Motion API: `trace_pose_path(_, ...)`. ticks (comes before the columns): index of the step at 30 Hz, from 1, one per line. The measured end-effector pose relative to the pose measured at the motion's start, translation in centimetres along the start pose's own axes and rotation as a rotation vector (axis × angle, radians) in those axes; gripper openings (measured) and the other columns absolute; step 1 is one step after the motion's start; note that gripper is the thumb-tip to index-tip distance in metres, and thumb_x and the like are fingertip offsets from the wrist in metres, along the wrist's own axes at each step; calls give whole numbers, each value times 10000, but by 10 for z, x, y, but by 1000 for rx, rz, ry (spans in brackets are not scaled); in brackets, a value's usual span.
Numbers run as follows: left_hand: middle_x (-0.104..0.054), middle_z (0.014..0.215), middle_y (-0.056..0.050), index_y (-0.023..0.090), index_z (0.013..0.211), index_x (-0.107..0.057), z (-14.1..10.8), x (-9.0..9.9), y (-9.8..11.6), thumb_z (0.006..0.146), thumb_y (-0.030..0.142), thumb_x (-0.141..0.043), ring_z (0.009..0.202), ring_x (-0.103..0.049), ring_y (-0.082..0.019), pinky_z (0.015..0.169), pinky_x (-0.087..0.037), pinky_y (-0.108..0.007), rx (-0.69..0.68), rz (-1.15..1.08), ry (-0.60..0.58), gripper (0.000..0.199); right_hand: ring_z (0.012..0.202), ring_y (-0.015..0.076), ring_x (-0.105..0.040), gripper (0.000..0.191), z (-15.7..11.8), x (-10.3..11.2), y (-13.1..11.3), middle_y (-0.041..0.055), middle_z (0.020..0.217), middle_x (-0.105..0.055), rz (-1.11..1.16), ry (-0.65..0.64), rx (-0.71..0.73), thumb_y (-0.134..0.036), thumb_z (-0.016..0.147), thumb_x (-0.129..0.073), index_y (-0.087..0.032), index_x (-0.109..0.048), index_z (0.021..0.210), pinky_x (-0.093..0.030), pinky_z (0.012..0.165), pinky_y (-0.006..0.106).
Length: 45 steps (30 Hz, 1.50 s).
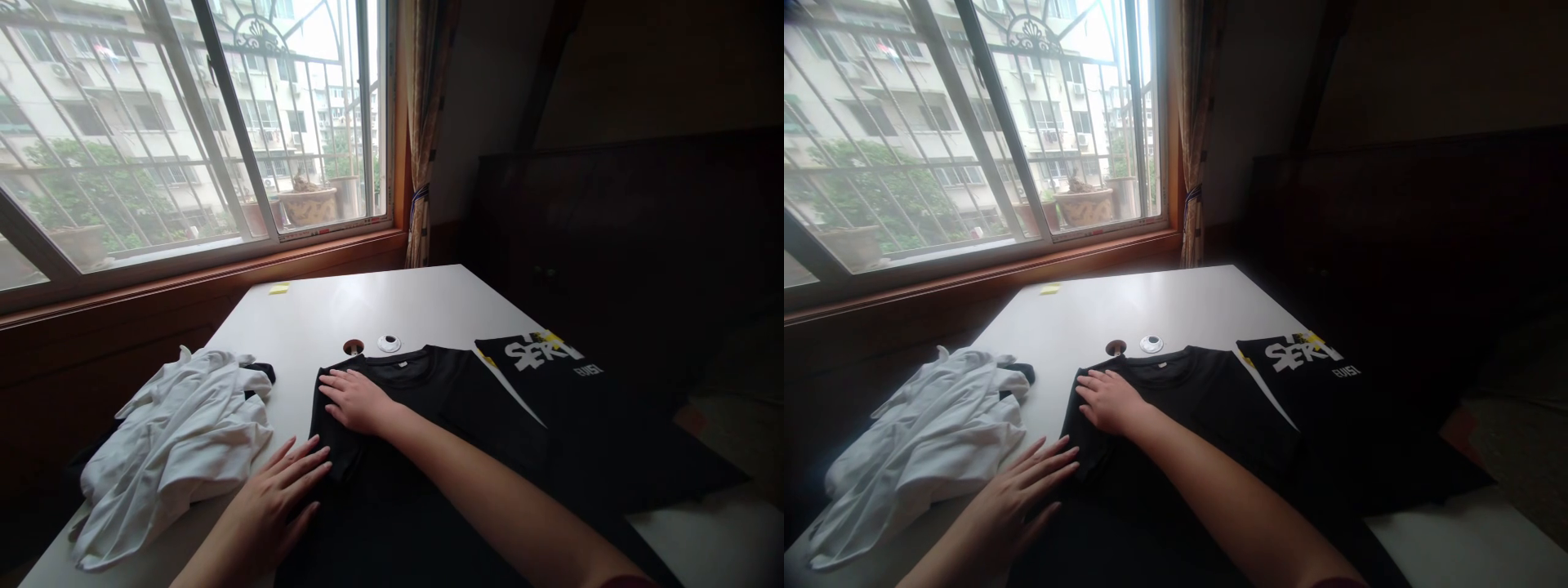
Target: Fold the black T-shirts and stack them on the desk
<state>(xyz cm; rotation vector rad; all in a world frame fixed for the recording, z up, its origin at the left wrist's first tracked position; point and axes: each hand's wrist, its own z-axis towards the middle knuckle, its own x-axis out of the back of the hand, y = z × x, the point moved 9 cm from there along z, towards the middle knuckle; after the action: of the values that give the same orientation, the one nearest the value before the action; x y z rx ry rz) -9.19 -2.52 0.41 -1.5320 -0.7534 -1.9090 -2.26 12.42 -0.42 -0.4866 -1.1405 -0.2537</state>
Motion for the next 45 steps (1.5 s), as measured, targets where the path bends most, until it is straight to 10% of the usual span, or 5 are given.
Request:
trace_pose_path(19,-659,1346,-48,254,1411,-523,9,19,41,856,100,-519,1212,-645,-229,1030,-567,-401,-94,-138,49,577,1475,302,-316,620,16,-6,10,79,1636,-310,-20,21,-136,-476,1000,-435,-224,-330,1556,-200,1211,530)
trace_pose_path(33,-666,1050,-52,254,1212,-587,-20,29,-32,955,202,-572,893,-664,-198,806,-547,-320,248,-109,345,263,1308,267,-486,420,-39,35,-27,90,1404,-586,32,109,142,-455,935,-604,-208,-635,1273,-308,1164,449)
trace_pose_path(40,-599,881,-30,225,937,-552,-11,18,-32,902,233,-624,825,-584,-214,755,-496,-338,261,-162,173,81,967,226,-574,501,-66,30,-87,57,1081,-666,18,-19,380,-677,858,-602,-209,-659,1031,-446,858,375)
trace_pose_path(45,-561,812,-3,223,859,-520,-13,3,-39,895,149,-538,729,-553,-171,663,-444,-287,255,-159,156,84,888,205,-549,233,-68,24,-92,30,935,-651,-73,-57,358,-442,922,-595,-212,-628,948,-400,722,339)
